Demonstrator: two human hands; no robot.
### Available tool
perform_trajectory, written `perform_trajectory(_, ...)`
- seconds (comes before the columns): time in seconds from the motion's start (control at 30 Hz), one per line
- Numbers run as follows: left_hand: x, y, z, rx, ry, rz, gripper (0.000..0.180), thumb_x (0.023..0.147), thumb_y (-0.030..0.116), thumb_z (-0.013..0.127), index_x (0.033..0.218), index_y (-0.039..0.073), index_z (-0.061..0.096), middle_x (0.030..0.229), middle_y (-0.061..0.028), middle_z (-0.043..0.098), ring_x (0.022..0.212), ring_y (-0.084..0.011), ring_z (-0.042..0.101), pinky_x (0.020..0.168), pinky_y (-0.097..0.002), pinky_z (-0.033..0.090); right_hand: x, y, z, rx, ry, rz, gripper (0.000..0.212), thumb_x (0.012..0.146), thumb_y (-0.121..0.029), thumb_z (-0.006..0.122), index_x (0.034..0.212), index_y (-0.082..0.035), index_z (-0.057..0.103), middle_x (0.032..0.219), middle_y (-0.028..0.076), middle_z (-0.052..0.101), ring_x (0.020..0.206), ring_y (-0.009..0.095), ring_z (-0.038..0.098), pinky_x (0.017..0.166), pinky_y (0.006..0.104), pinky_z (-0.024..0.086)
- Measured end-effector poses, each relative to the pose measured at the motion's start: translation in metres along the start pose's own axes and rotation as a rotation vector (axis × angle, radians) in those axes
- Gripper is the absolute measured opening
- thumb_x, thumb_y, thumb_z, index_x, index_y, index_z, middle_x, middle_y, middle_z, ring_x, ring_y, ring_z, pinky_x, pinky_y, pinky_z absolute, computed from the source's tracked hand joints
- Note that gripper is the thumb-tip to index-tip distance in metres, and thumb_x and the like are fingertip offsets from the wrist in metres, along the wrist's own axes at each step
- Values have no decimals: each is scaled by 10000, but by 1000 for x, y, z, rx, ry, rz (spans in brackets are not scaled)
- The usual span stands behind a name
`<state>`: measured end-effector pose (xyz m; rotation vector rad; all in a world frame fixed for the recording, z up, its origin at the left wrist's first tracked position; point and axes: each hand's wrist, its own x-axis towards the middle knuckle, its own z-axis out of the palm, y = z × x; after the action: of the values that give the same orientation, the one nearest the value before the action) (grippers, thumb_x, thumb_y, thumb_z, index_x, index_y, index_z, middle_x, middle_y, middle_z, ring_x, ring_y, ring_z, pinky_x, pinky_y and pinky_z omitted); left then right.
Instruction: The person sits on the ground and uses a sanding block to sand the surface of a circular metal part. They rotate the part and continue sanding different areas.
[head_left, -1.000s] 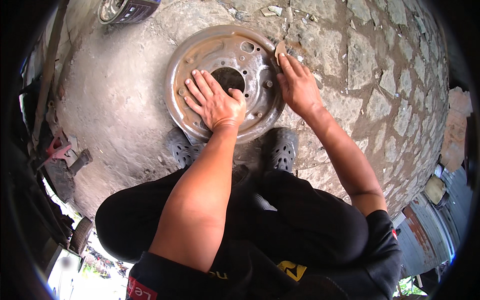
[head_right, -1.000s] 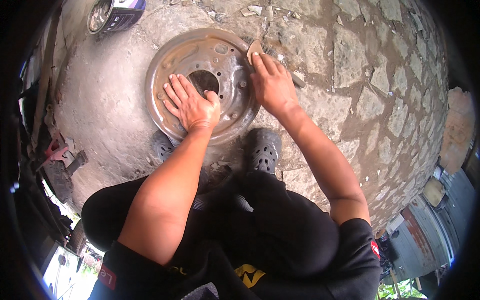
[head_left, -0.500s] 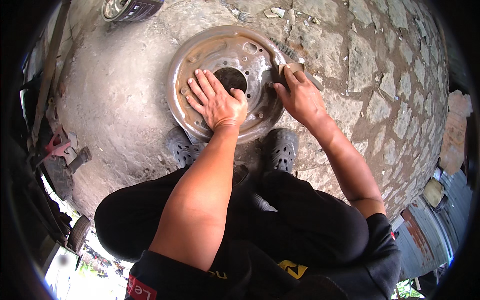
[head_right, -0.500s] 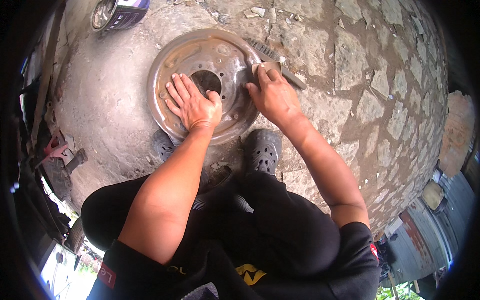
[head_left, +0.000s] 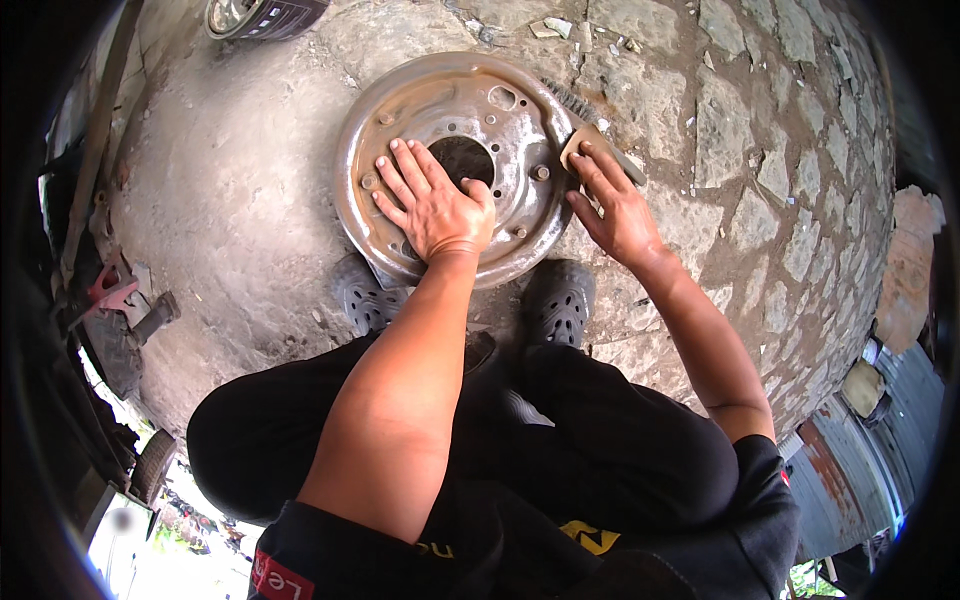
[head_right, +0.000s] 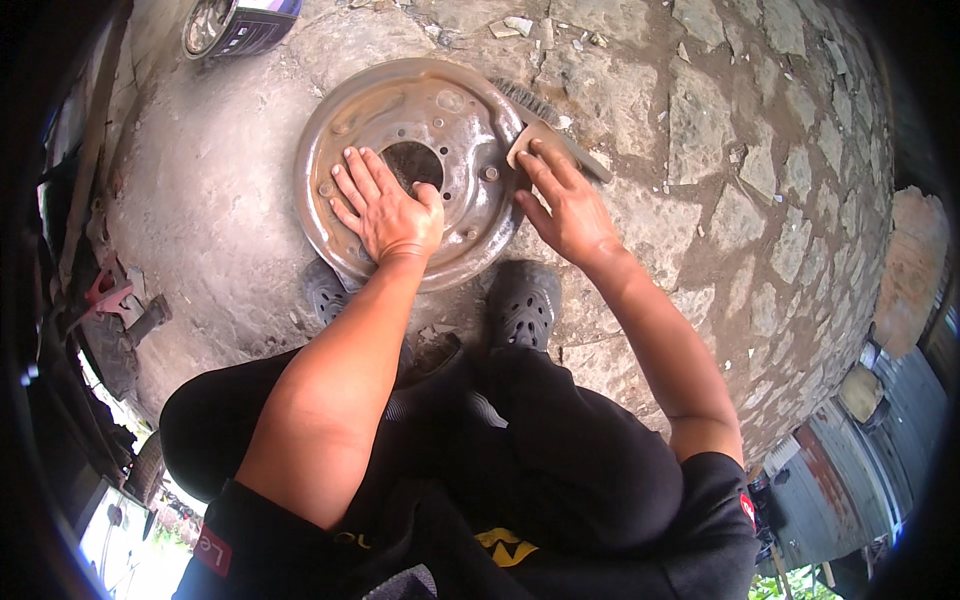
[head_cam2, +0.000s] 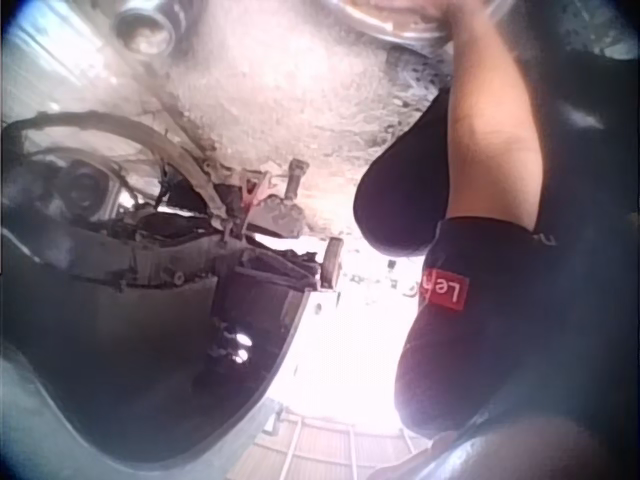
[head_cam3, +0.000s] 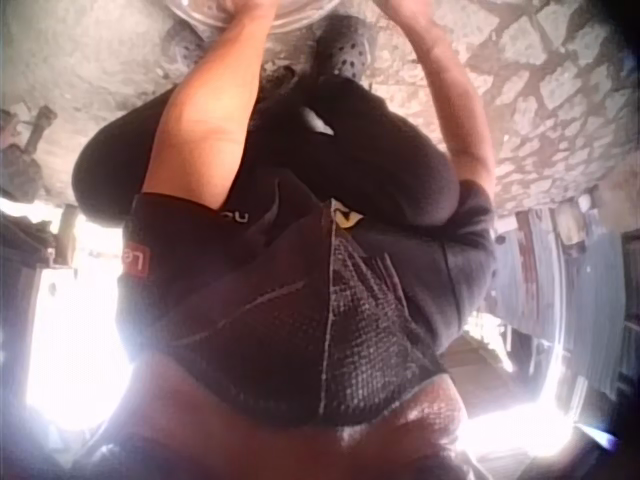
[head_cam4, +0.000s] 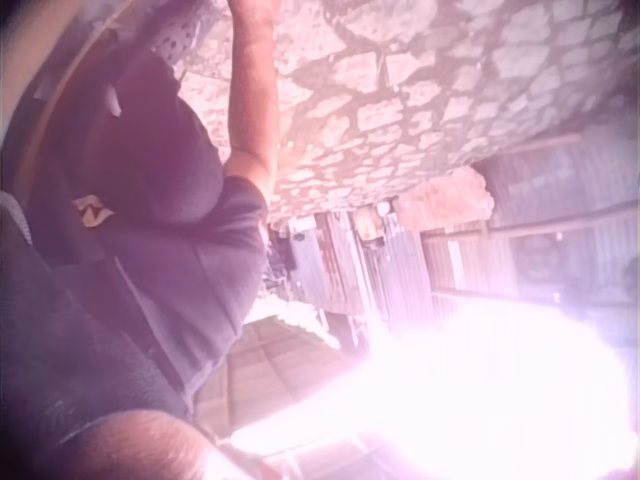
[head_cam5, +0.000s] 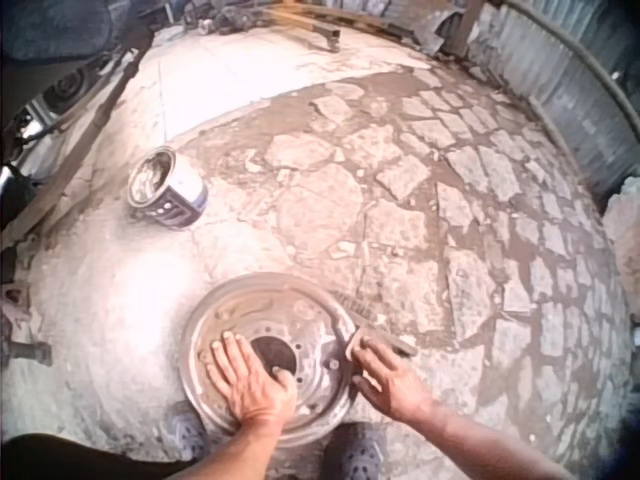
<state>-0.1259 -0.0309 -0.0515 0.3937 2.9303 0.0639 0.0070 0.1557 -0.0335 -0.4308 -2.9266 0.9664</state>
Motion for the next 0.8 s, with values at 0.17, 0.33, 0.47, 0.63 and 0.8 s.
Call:
perform_trajectory(0.17, 0, 1, 0, 2, 11, 4, 900, 823, 381, 504, 1575, -29, 228, 1683, -173, 118, 1557, -361, 44, 1224, -566, 31, 17, -7, 4, 64, 204, 105, 259, 900, -110, 659, 1156, -72, 674, 1044, 168, 669, 927, 379, 673, 805, 437, 561)
perform_trajectory(0.33, 1, -2, 3, 9, 31, 6, 897, 823, 381, 504, 1575, -27, 232, 1682, -172, 124, 1556, -361, 51, 1225, -565, 32, 36, -29, -12, 42, 180, 300, 281, 914, -125, 624, 1182, -55, 666, 1016, 196, 678, 937, 394, 674, 837, 441, 559)
perform_trajectory(0.47, -1, 2, 1, 9, 17, 7, 892, 829, 382, 503, 1576, -23, 231, 1684, -168, 121, 1558, -357, 43, 1225, -562, 26, 43, -32, -2, 94, 68, 301, 345, 954, -225, 620, 1247, -49, 662, 1207, 209, 639, 1062, 403, 651, 926, 464, 528)
perform_trajectory(0.63, -1, 0, 1, 6, 9, -3, 891, 836, 386, 503, 1580, -17, 224, 1685, -159, 124, 1559, -350, 42, 1224, -565, 26, 16, -20, 8, -250, -87, 115, 603, 1014, -455, 508, 1477, -72, 462, 1617, 120, 301, 1287, 368, 546, 1025, 446, 492)
perform_trajectory(0.8, -5, -1, 0, -10, 7, 0, 889, 835, 388, 504, 1580, -12, 227, 1685, -156, 129, 1558, -353, 47, 1224, -568, 38, 3, -24, 7, -339, -345, 215, 795, 1003, -615, 385, 1596, -113, 216, 1681, 94, 141, 1154, 390, 635, 927, 479, 550)
